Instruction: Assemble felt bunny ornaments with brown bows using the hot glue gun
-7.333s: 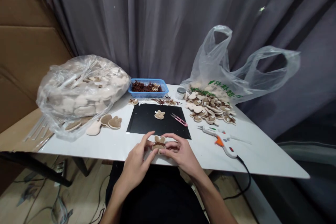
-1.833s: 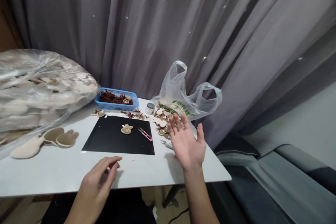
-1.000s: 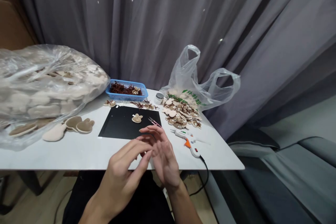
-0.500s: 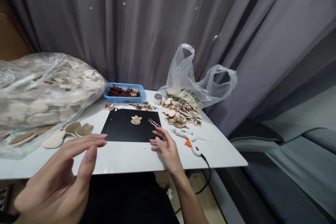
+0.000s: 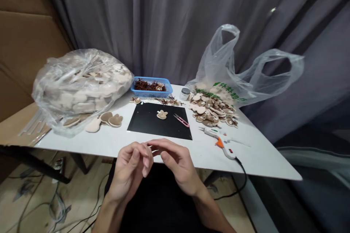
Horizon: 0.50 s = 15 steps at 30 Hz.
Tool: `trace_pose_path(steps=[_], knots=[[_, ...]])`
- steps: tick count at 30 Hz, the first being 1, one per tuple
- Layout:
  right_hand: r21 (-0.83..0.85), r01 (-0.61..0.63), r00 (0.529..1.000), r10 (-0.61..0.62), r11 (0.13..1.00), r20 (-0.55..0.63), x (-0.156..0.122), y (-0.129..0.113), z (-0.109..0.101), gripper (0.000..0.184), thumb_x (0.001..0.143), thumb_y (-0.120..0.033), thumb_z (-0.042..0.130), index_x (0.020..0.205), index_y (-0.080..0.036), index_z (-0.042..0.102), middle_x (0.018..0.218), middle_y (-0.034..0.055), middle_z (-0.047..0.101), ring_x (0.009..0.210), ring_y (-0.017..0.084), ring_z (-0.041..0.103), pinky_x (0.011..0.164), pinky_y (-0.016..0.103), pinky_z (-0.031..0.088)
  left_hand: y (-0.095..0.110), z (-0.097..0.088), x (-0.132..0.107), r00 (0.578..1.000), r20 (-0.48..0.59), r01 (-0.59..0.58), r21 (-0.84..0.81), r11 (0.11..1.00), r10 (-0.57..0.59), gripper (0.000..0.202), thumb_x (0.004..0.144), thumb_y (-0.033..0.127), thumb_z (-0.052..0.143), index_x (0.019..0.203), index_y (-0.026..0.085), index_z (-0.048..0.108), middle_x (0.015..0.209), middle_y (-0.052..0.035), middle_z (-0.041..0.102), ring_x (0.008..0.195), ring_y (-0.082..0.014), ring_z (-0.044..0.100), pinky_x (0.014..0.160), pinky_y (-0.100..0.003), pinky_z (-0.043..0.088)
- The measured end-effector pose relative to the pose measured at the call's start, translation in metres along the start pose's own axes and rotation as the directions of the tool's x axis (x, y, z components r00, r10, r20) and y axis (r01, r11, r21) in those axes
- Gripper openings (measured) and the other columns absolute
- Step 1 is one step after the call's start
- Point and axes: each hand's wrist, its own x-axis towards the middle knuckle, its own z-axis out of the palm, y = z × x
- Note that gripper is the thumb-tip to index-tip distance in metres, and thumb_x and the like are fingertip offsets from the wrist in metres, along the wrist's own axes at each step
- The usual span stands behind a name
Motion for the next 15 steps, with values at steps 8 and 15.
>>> trace_pose_path(steps=[8, 15], knots=[[-0.168, 0.033, 0.994, -0.049, 0.985, -0.094, -0.0054, 0.0008, 0.0082, 0.025, 0.104, -0.038, 0.068, 0.124, -0.030, 0.082, 0.123, 0.0077, 0.082, 0.113, 0.026, 0.077, 0.099, 0.041, 0.063, -0.0056, -0.0035, -0.0004, 0.995, -0.074, 0.058, -0.022, 0.998, -0.059, 0.031, 0.091, 0.039, 0.085, 0.116, 0.022, 0.076, 0.067, 0.0045, 0.062, 0.048, -0.0031, 0.043, 0.054, -0.017, 0.039], [-0.224, 0.068, 0.978, -0.110, 0.972, -0.180, -0.0051, -0.0010, 0.0096, 0.018, 0.100, -0.028, 0.074, 0.113, -0.032, 0.086, 0.114, 0.0059, 0.085, 0.106, 0.027, 0.081, 0.093, 0.041, 0.066, -0.0058, -0.0021, 0.0004, 0.995, -0.033, 0.093, -0.013, 0.996, -0.093, 0.029, 0.096, 0.032, 0.080, 0.123, 0.021, 0.073, 0.075, 0.0002, 0.072, 0.052, -0.0064, 0.053, 0.056, -0.019, 0.043]])
